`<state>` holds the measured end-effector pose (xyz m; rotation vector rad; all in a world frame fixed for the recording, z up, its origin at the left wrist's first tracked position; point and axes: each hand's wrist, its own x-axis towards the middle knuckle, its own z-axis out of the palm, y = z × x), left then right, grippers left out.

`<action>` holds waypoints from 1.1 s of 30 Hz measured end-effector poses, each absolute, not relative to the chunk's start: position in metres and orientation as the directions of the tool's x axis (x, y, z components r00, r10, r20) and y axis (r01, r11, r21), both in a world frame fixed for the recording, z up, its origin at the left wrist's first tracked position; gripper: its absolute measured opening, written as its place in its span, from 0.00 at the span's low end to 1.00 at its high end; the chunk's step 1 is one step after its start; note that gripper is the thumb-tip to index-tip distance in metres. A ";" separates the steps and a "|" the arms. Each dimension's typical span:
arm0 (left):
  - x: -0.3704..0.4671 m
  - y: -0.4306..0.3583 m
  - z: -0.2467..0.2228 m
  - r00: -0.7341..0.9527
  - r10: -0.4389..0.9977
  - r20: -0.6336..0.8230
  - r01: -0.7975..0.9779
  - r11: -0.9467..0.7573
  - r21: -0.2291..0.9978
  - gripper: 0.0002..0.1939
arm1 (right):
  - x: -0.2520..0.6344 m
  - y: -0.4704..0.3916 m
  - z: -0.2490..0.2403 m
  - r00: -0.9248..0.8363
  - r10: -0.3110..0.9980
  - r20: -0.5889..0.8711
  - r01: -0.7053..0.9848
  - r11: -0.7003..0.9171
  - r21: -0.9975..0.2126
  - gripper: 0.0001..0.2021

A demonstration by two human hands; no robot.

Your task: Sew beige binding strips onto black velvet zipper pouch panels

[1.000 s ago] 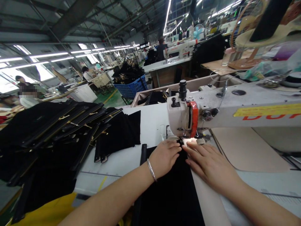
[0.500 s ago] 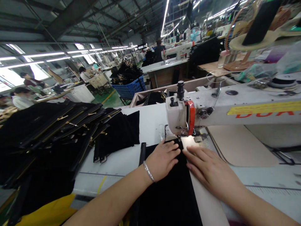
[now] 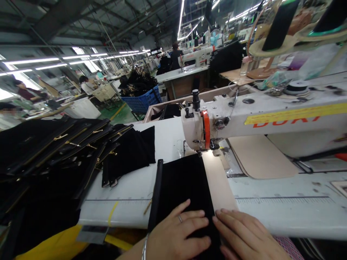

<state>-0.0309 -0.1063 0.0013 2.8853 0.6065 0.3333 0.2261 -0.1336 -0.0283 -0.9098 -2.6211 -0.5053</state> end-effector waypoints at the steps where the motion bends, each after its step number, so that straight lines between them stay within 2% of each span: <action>1: -0.028 -0.102 0.006 0.886 0.443 0.140 0.404 -0.883 0.239 0.20 | 0.226 -0.132 -0.027 -0.754 0.512 0.411 0.631 0.739 0.236 0.20; 4: -0.017 -0.088 0.015 0.804 0.595 -0.002 0.577 -0.779 0.248 0.31 | 0.226 -0.127 -0.026 -0.770 0.469 0.433 0.609 0.742 0.279 0.18; 6: -0.009 -0.079 0.016 0.757 0.651 -0.057 0.645 -0.730 0.227 0.32 | 0.226 -0.125 -0.026 -0.768 0.461 0.444 0.611 0.734 0.296 0.17; 18: -0.001 -0.040 0.002 0.703 0.711 0.005 0.689 -0.684 0.239 0.26 | 0.225 -0.109 -0.027 -0.707 0.556 0.436 0.685 0.693 0.227 0.19; 21: -0.006 -0.046 0.006 0.730 0.683 0.015 0.653 -0.703 0.280 0.25 | 0.225 -0.105 -0.024 -0.697 0.569 0.437 0.693 0.691 0.205 0.20; 25: -0.019 -0.075 0.008 0.834 0.544 0.087 0.484 -0.799 0.355 0.18 | 0.231 -0.105 -0.030 -0.722 0.535 0.439 0.656 0.730 0.192 0.21; 29: -0.024 -0.091 -0.003 0.843 0.484 0.235 0.400 -0.856 0.328 0.11 | 0.235 -0.107 -0.037 -0.719 0.529 0.451 0.647 0.746 0.155 0.22; 33: -0.021 -0.087 -0.011 0.815 0.509 0.277 0.422 -0.849 0.317 0.09 | 0.232 -0.105 -0.033 -0.715 0.543 0.439 0.652 0.746 0.139 0.20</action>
